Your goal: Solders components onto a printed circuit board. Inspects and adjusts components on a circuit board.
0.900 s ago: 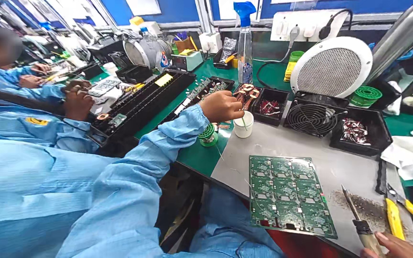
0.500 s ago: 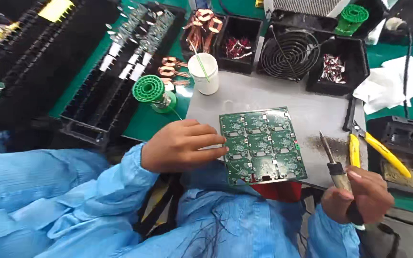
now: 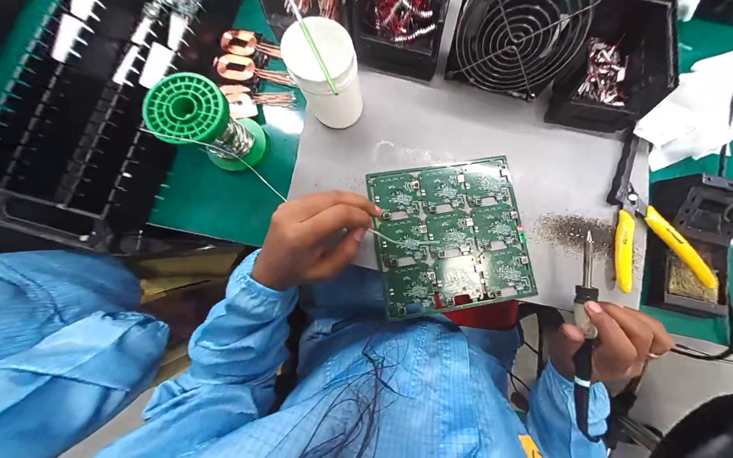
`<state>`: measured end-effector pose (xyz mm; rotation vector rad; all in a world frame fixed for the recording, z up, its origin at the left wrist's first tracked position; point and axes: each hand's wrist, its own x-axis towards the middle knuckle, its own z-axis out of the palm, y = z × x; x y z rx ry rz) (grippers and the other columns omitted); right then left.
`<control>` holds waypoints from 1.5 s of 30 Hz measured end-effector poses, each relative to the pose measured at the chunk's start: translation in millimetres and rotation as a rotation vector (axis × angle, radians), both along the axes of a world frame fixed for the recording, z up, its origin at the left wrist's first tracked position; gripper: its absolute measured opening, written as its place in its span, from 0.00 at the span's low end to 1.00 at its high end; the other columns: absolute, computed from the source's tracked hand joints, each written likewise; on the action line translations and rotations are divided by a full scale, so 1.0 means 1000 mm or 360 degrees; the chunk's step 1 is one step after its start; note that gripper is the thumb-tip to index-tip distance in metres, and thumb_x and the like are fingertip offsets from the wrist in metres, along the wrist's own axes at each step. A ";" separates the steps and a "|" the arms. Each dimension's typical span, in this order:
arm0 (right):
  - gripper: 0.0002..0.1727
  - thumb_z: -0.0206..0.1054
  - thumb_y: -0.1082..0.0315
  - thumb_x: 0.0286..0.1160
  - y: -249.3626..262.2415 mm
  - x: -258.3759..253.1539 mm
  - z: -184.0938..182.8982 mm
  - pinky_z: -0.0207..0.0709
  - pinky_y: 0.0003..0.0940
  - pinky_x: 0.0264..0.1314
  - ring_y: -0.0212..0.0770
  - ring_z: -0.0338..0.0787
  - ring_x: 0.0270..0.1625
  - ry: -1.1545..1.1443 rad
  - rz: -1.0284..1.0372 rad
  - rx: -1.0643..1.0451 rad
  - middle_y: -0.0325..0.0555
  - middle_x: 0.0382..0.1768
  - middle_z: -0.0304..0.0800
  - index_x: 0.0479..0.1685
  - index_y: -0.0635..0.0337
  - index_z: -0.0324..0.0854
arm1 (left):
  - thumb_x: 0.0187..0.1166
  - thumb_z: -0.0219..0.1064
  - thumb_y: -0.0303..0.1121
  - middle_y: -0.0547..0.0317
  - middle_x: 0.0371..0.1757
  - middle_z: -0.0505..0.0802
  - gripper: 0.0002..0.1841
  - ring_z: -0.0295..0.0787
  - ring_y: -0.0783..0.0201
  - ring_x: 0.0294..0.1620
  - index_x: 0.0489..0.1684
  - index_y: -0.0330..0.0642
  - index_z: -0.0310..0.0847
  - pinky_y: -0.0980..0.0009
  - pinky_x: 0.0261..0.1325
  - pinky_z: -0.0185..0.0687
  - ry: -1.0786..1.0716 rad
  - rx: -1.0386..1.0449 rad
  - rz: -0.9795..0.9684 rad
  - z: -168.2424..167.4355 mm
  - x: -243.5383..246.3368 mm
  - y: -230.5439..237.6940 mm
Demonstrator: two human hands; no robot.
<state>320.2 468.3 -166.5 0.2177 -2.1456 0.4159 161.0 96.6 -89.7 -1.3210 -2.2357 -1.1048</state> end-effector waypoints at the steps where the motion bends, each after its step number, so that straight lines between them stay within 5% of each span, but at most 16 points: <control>1: 0.24 0.51 0.39 0.88 -0.005 -0.001 0.007 0.62 0.33 0.73 0.34 0.80 0.57 -0.0077 0.0094 -0.0027 0.37 0.45 0.81 0.61 0.44 0.82 | 0.86 0.56 0.29 0.44 0.47 0.94 0.11 0.92 0.66 0.53 0.38 0.33 0.82 0.74 0.57 0.85 -0.0015 0.0012 0.0032 -0.002 0.000 0.000; 4: 0.28 0.51 0.31 0.84 -0.024 -0.010 0.023 0.55 0.40 0.80 0.36 0.80 0.53 -0.0242 0.0277 -0.0013 0.38 0.39 0.79 0.54 0.40 0.86 | 0.87 0.54 0.28 0.43 0.47 0.94 0.12 0.90 0.68 0.47 0.42 0.30 0.81 0.75 0.52 0.84 -0.0080 0.0043 0.0090 -0.004 0.000 0.000; 7: 0.24 0.70 0.31 0.70 -0.038 -0.019 0.024 0.56 0.40 0.79 0.36 0.78 0.52 -0.0239 0.0345 0.0028 0.36 0.38 0.75 0.50 0.38 0.85 | 0.88 0.53 0.30 0.45 0.49 0.95 0.13 0.92 0.62 0.50 0.40 0.34 0.83 0.68 0.56 0.84 -0.0044 -0.0060 -0.0062 -0.004 -0.001 0.001; 10: 0.22 0.76 0.37 0.68 -0.048 -0.027 0.021 0.57 0.40 0.77 0.36 0.78 0.53 -0.0227 0.0358 0.0046 0.37 0.39 0.75 0.49 0.39 0.84 | 0.86 0.53 0.31 0.47 0.49 0.97 0.13 0.88 0.59 0.41 0.39 0.38 0.84 0.64 0.43 0.74 0.0050 -0.0183 -0.0204 -0.005 -0.002 0.004; 20: 0.23 0.72 0.34 0.70 -0.063 -0.045 0.030 0.60 0.37 0.71 0.38 0.78 0.52 -0.0256 0.0344 -0.0043 0.38 0.36 0.78 0.48 0.42 0.87 | 0.82 0.55 0.29 0.49 0.45 0.97 0.12 0.88 0.61 0.40 0.39 0.37 0.87 0.63 0.44 0.71 0.0065 -0.0112 -0.0103 -0.006 -0.002 0.005; 24: 0.20 0.53 0.44 0.90 -0.049 -0.036 0.037 0.68 0.24 0.67 0.25 0.81 0.57 -0.0222 0.0475 -0.0524 0.28 0.46 0.84 0.57 0.43 0.85 | 0.80 0.57 0.29 0.48 0.44 0.98 0.12 0.88 0.61 0.40 0.37 0.37 0.89 0.63 0.45 0.71 0.0071 -0.0067 -0.0047 -0.007 -0.001 0.004; 26: 0.18 0.54 0.46 0.91 -0.044 -0.031 0.040 0.78 0.16 0.61 0.17 0.86 0.58 -0.0151 0.0510 -0.0849 0.14 0.56 0.88 0.69 0.33 0.81 | 0.79 0.58 0.29 0.48 0.44 0.98 0.11 0.88 0.60 0.40 0.37 0.37 0.89 0.64 0.46 0.70 0.0073 -0.0059 -0.0033 -0.006 -0.001 0.004; 28: 0.18 0.59 0.46 0.88 -0.039 -0.025 0.040 0.83 0.18 0.56 0.19 0.89 0.56 -0.0062 0.0565 -0.1077 0.13 0.60 0.88 0.72 0.30 0.75 | 0.80 0.58 0.29 0.48 0.44 0.98 0.11 0.88 0.61 0.40 0.37 0.37 0.89 0.64 0.46 0.70 0.0075 -0.0063 -0.0022 -0.006 -0.001 0.005; 35: 0.17 0.63 0.47 0.85 -0.033 -0.001 0.028 0.83 0.20 0.56 0.23 0.88 0.57 0.0059 0.0636 -0.1142 0.18 0.56 0.88 0.68 0.32 0.78 | 0.81 0.57 0.30 0.49 0.38 0.96 0.12 0.85 0.62 0.37 0.40 0.37 0.89 0.65 0.44 0.68 0.0058 -0.0043 0.0146 -0.004 0.011 0.017; 39: 0.16 0.65 0.49 0.84 -0.043 0.000 0.018 0.79 0.20 0.53 0.22 0.85 0.50 0.0285 0.0595 -0.1071 0.20 0.48 0.84 0.66 0.36 0.78 | 0.83 0.57 0.31 0.54 0.47 0.97 0.12 0.87 0.65 0.44 0.38 0.43 0.88 0.67 0.49 0.69 0.0018 -0.0013 0.0017 -0.002 0.023 0.041; 45: 0.10 0.63 0.54 0.85 -0.044 -0.003 0.021 0.74 0.21 0.53 0.22 0.81 0.42 0.0252 0.0618 -0.0967 0.23 0.39 0.80 0.58 0.41 0.79 | 0.84 0.57 0.31 0.54 0.50 0.97 0.12 0.86 0.64 0.41 0.41 0.44 0.89 0.67 0.43 0.68 0.0067 -0.0007 -0.0048 -0.009 0.022 0.062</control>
